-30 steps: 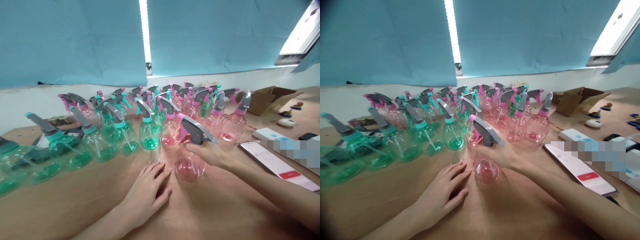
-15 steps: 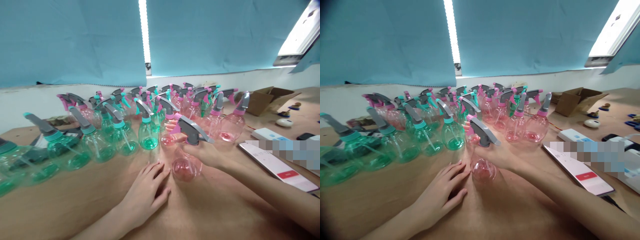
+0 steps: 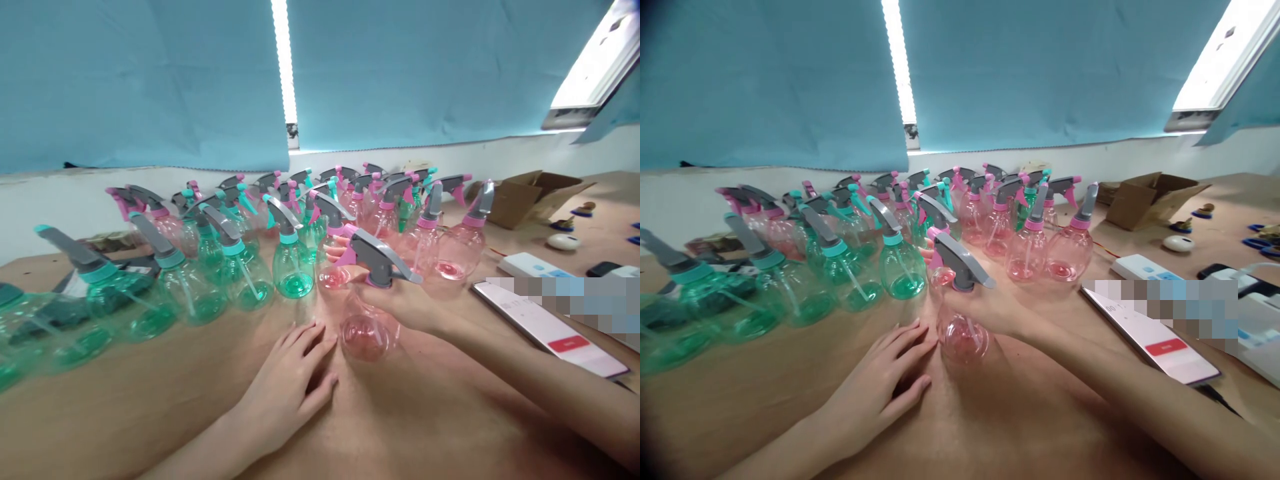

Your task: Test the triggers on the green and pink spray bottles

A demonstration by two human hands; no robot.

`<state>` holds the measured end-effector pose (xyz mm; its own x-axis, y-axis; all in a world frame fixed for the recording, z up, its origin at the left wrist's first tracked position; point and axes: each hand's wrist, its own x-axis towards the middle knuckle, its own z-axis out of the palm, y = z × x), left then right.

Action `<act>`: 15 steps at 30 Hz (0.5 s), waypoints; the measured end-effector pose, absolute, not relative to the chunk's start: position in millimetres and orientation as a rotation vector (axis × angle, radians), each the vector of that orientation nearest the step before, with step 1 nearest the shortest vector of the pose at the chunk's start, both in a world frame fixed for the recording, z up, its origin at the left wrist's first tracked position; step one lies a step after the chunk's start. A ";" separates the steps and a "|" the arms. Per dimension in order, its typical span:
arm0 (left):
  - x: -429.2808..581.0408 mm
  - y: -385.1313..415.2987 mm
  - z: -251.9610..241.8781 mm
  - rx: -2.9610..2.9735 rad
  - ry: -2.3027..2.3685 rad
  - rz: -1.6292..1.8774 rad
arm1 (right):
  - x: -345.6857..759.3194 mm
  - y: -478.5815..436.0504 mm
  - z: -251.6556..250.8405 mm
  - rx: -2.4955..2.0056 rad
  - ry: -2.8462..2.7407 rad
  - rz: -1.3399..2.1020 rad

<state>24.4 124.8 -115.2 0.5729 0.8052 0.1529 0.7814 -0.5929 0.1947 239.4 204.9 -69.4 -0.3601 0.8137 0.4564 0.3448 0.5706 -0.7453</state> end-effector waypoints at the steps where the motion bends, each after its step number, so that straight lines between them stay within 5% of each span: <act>1: 24.3 124.9 -116.1 2.690 1.362 0.346 | 239.1 205.1 -68.7 -0.928 -1.946 0.701; 15: 25.1 124.8 -112.8 2.679 1.361 0.363 | 241.1 204.1 -67.4 -0.897 -1.932 0.689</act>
